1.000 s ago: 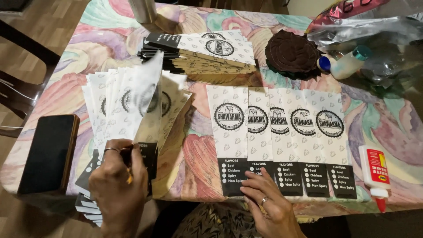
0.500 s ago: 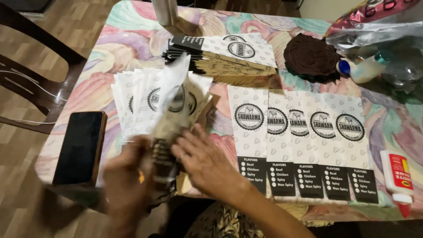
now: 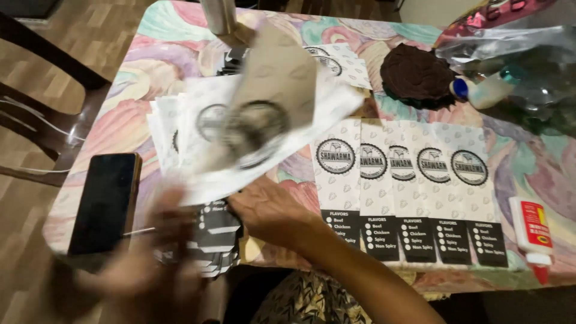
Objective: Applying glue to paper templates and folding them to assemble food packaging bags.
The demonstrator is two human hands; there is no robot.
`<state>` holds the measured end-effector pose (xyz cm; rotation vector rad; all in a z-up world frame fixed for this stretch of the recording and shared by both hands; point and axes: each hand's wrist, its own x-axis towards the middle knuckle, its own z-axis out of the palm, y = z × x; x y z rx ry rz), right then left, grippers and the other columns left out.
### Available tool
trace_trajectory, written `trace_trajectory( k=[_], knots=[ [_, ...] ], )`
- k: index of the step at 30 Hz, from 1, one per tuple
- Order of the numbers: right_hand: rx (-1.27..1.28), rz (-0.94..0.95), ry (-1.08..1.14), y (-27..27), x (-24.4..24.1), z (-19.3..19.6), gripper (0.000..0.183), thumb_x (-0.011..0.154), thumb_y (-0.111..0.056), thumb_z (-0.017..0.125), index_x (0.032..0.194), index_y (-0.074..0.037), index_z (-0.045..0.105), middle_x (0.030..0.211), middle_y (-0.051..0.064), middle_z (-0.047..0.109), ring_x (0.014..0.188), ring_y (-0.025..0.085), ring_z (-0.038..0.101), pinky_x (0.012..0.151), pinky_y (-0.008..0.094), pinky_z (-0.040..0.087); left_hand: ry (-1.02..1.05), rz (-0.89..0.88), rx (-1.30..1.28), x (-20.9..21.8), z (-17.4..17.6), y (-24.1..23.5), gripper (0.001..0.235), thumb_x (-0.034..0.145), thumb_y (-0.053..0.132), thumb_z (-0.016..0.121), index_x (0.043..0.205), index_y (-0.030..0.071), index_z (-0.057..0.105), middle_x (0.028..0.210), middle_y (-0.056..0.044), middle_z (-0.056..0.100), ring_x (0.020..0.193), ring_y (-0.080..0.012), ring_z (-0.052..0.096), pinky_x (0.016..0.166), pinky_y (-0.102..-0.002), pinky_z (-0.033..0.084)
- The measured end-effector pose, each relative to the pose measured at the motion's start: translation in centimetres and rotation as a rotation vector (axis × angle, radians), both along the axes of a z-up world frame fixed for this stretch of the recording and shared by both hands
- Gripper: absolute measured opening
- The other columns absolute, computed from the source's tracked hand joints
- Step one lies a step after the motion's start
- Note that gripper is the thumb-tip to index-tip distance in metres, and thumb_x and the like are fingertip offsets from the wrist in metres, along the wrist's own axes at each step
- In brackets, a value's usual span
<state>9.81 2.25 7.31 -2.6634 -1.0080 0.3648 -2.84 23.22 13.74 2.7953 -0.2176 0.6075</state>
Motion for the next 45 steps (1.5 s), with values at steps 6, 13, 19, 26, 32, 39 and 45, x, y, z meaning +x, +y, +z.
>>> trace_trajectory(
  k=[6, 13, 19, 26, 32, 39, 45],
  knots=[
    [-0.330, 0.060, 0.014, -8.5, -5.1, 1.9, 0.010, 0.095, 0.001, 0.067, 0.086, -0.001, 0.073, 0.068, 0.011, 0.072, 0.045, 0.017, 0.063, 0.049, 0.024, 0.058, -0.242, -0.160, -0.183, 4.2, -2.9, -12.0, 0.047, 0.091, -0.011, 0.061, 0.137, -0.010, 0.058, 0.103, -0.030, 0.073, 0.047, -0.0198, 0.056, 0.036, -0.037, 0.041],
    [0.223, -0.316, -0.306, -17.2, -10.7, 2.7, 0.054, 0.096, -0.018, 0.059, 0.149, -0.012, 0.049, 0.161, 0.010, 0.043, 0.149, 0.028, 0.037, 0.125, 0.048, 0.024, 0.431, -0.252, 0.259, 6.0, -7.8, -16.9, 0.066, 0.107, 0.057, 0.032, 0.147, 0.005, 0.041, 0.148, -0.030, 0.044, 0.127, -0.0461, 0.050, 0.100, -0.058, 0.048],
    [0.378, -0.276, -0.395, -17.8, -13.9, -0.5, 0.060, 0.086, -0.004, 0.073, 0.143, -0.006, 0.054, 0.152, 0.015, 0.055, 0.142, 0.028, 0.051, 0.129, 0.047, 0.031, 0.232, -0.457, 0.267, 6.4, -11.0, -13.8, 0.091, 0.069, 0.003, 0.078, 0.153, 0.010, 0.042, 0.154, -0.020, 0.039, 0.137, -0.0391, 0.033, 0.114, -0.059, 0.025],
    [0.450, -0.211, -0.485, -15.6, -13.9, -3.5, 0.051, 0.089, -0.003, 0.075, 0.137, -0.003, 0.060, 0.143, 0.014, 0.063, 0.139, 0.034, 0.057, 0.122, 0.059, 0.038, -0.063, -0.373, 0.291, 5.1, -13.4, -15.7, 0.096, 0.077, 0.015, 0.060, 0.164, 0.011, 0.018, 0.168, -0.020, 0.016, 0.158, -0.0376, 0.008, 0.129, -0.054, 0.001],
    [0.452, -0.236, -0.473, -16.3, -14.3, -5.4, 0.066, 0.078, 0.003, 0.081, 0.139, -0.004, 0.058, 0.147, 0.017, 0.059, 0.141, 0.032, 0.056, 0.125, 0.059, 0.034, 0.004, -0.387, 0.061, 4.4, -12.1, -19.1, 0.055, 0.105, 0.028, 0.048, 0.154, 0.005, 0.040, 0.157, -0.026, 0.042, 0.147, -0.0459, 0.034, 0.123, -0.062, 0.019],
    [0.567, -0.237, -0.533, -14.4, -13.9, -2.7, 0.044, 0.088, 0.005, 0.073, 0.130, 0.006, 0.061, 0.141, 0.023, 0.061, 0.137, 0.045, 0.057, 0.119, 0.062, 0.045, -0.183, -0.422, -0.215, 3.1, -10.5, -16.6, 0.078, 0.103, 0.035, 0.071, 0.160, 0.010, 0.025, 0.169, -0.015, 0.025, 0.160, -0.0376, 0.019, 0.132, -0.061, 0.013],
    [0.667, -0.129, -0.542, -12.3, -13.4, -1.9, 0.034, 0.082, 0.000, 0.085, 0.111, 0.009, 0.070, 0.116, 0.026, 0.072, 0.118, 0.039, 0.069, 0.112, 0.059, 0.050, -0.180, -0.686, -0.504, 1.5, -10.0, -12.6, 0.014, 0.089, 0.008, 0.076, 0.096, -0.003, 0.073, 0.104, -0.020, 0.076, 0.104, -0.0330, 0.074, 0.101, -0.050, 0.057]
  ],
)
